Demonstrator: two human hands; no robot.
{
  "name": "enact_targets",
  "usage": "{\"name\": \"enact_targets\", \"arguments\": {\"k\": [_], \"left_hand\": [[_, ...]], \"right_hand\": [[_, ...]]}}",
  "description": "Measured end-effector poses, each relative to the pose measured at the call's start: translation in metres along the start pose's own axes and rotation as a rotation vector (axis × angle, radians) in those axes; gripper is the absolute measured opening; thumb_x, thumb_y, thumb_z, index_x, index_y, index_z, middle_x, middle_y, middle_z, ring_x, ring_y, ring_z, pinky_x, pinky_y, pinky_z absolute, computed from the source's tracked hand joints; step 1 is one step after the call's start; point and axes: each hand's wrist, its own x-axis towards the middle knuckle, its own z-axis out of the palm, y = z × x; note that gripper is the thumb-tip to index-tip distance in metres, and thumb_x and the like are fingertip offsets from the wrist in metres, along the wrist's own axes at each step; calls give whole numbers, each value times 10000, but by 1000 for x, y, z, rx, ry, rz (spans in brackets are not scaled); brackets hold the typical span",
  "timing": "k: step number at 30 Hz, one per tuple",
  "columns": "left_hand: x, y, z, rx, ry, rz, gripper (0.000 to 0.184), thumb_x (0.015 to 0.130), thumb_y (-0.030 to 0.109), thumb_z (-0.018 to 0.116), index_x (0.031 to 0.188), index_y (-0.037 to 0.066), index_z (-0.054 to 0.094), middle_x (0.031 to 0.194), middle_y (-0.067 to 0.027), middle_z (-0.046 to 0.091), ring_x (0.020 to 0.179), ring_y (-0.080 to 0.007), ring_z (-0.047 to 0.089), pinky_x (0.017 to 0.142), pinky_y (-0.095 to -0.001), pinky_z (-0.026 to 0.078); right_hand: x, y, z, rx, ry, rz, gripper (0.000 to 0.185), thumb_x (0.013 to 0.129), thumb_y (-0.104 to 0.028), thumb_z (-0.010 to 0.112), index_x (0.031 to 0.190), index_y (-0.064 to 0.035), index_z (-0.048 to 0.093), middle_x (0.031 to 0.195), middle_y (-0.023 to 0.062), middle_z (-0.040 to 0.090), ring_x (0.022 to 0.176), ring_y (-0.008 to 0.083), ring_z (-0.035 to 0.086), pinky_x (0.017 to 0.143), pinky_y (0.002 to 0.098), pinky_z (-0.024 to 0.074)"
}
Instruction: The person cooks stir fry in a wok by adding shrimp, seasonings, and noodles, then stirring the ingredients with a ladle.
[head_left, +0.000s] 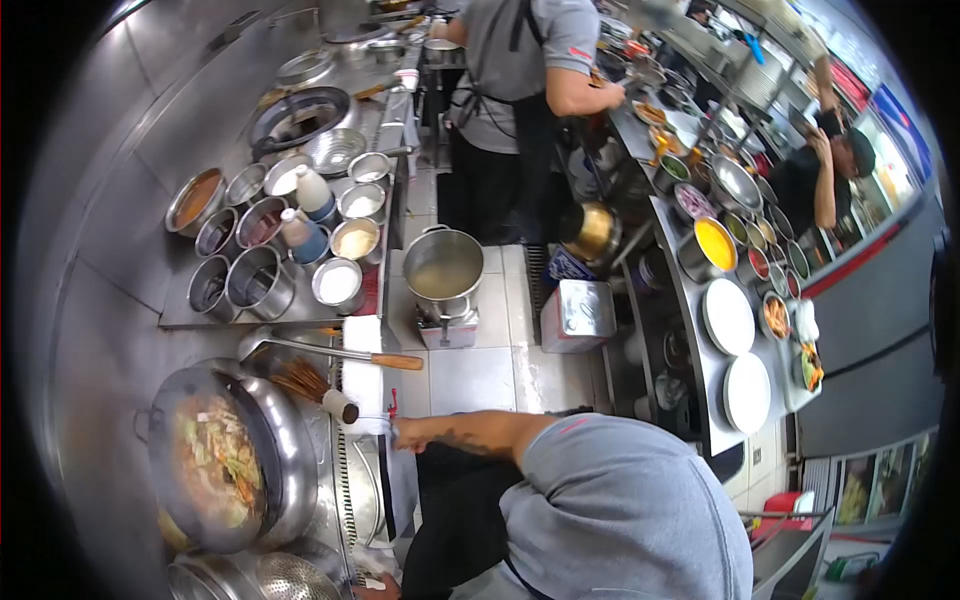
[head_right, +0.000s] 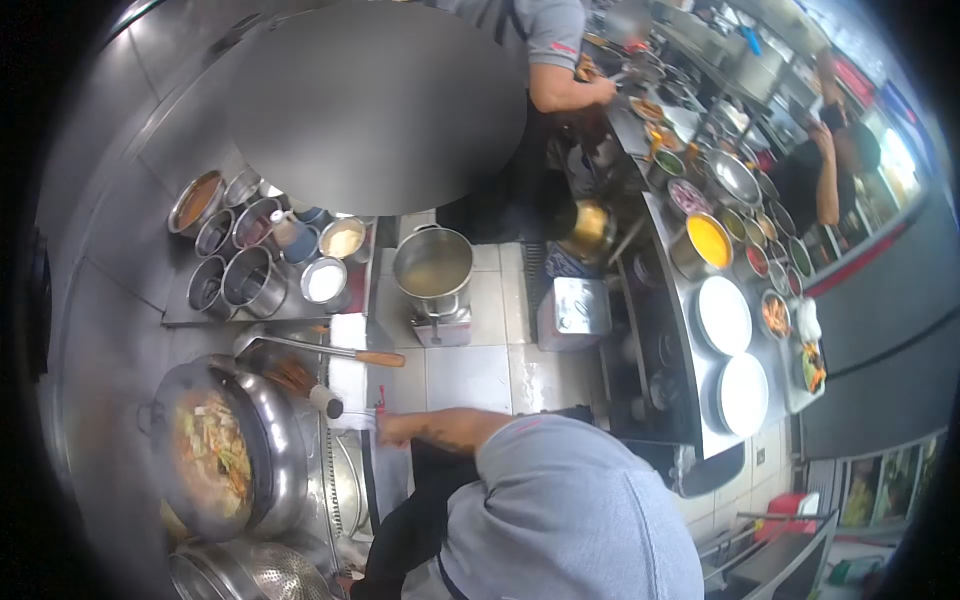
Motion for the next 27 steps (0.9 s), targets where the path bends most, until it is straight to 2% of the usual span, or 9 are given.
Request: {"name": "enact_targets", "arguments": {"k": [4,7,8,14,16,19,20,24,27], "left_hand": [[4,19,-29,-31,-41,116,673,823,384,628,1293,-68,458,1067,-203,565,824,-287,568,743,-356,453],[8,46,-46,-67,-87,232,658,839,412,617,1285,-51,473,1026,-174,566,744,-247,562,668,-338,453],[8,58,-50,-83,-109,273,654,845,422,614,1282,-45,478,1013,-165,566,717,-234,560,643,-332,453],[1,124,-59,-222,-405,462,631,877,479,591,1267,-11,508,931,-107,568,556,-155,549,493,-298,453],[8,145,-39,-360,-635,128,608,885,494,578,1248,9,520,914,-93,569,519,-144,529,454,-292,432],[25,195,-10,-436,-916,-475,551,893,510,549,1196,50,539,898,-79,565,497,-144,485,427,-282,381],[22,218,-3,-361,-933,-475,536,896,515,541,1177,59,544,890,-74,561,497,-141,475,429,-272,371],[15,293,53,-401,-947,-278,490,897,439,581,1171,33,548,887,-63,563,567,-153,508,487,-285,437],[31,302,117,-124,-948,541,494,885,328,623,1208,-31,519,914,-100,590,647,-195,556,583,-336,500]], "right_hand": [[44,34,37,-113,103,-33,138,763,-114,569,778,-5,651,674,212,638,712,324,681,548,503,518],[33,40,25,-568,199,-461,242,778,-227,611,906,-25,644,775,188,667,735,353,671,686,452,551],[11,32,18,-651,199,-425,251,761,-238,628,907,-36,659,872,203,672,892,389,645,822,458,510],[-11,71,-11,-684,305,-478,239,782,-188,594,914,2,650,954,234,656,939,377,640,836,468,504],[-65,99,-45,-618,355,-559,278,774,-190,577,941,20,647,951,261,651,939,391,639,842,476,504],[-109,167,-101,-655,262,-283,278,750,-204,573,881,18,676,902,254,663,894,402,646,793,485,512],[-128,191,-121,-694,240,-199,272,743,-213,579,849,14,685,879,247,667,871,404,648,770,484,516],[-163,352,-193,-606,421,-171,274,749,-225,585,782,24,693,825,242,667,769,390,649,688,479,497],[-254,372,-224,-485,598,98,284,675,-201,661,850,20,697,879,229,680,845,382,662,741,457,518]]}}
